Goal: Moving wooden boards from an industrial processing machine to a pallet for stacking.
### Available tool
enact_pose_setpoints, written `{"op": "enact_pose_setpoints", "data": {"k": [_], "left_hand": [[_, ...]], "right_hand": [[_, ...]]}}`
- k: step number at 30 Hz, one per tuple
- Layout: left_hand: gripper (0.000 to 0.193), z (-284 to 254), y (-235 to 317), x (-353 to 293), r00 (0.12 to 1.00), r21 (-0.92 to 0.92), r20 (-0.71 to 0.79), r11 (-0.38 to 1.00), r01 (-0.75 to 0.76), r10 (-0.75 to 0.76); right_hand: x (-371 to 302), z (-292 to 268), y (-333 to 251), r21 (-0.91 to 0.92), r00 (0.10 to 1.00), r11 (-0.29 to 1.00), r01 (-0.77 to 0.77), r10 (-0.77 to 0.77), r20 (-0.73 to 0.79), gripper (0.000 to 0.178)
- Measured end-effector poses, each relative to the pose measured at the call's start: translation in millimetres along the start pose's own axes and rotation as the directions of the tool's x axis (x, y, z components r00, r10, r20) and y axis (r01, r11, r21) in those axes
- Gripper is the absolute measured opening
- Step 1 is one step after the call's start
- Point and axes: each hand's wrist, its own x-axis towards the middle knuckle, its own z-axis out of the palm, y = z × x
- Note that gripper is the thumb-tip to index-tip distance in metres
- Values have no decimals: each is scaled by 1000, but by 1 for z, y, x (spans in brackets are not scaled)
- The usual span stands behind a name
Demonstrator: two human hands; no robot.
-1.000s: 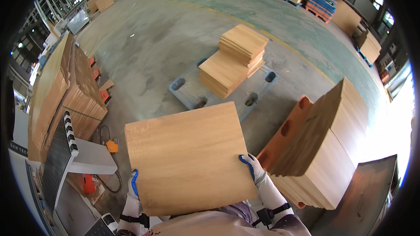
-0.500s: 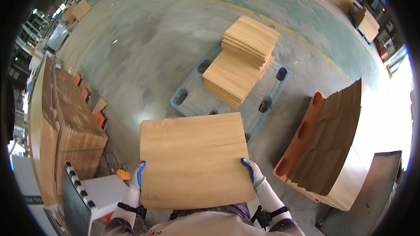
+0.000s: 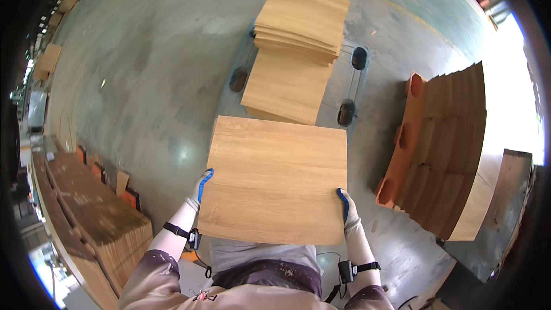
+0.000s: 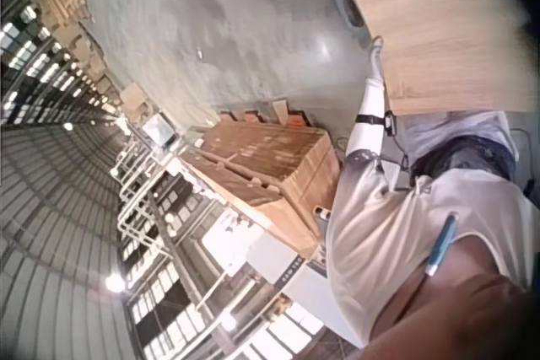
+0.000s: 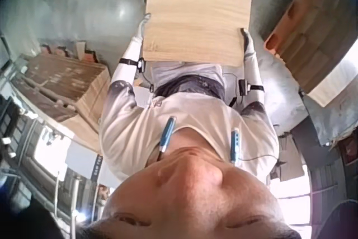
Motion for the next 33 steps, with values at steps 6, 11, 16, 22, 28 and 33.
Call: {"op": "enact_pose_setpoints", "data": {"k": [6,11,16,22,28,33], "left_hand": [[44,-30,80,157,998,130,34,990,50,-55],[42,-12,147,248,996,175,84,984,28,-43],[53,-13,176,321,974,132,215,990,44,-72],[69,-96,180,424,993,284,-47,955,-87,105],[93,-172,125,399,937,-179,-212,954,242,-278],[81,-129,91,417,975,-383,-194,924,22,-104]], "right_hand": [[77,37,-13,187,991,977,102,-85,-100,49],[158,63,-44,230,981,960,158,-127,-144,51],[226,65,-73,131,955,952,278,-259,-145,55],[346,38,-69,40,948,948,316,-313,-55,63],[402,11,59,627,993,777,61,14,-114,106],[412,43,48,767,973,599,230,-163,-165,96]]}}
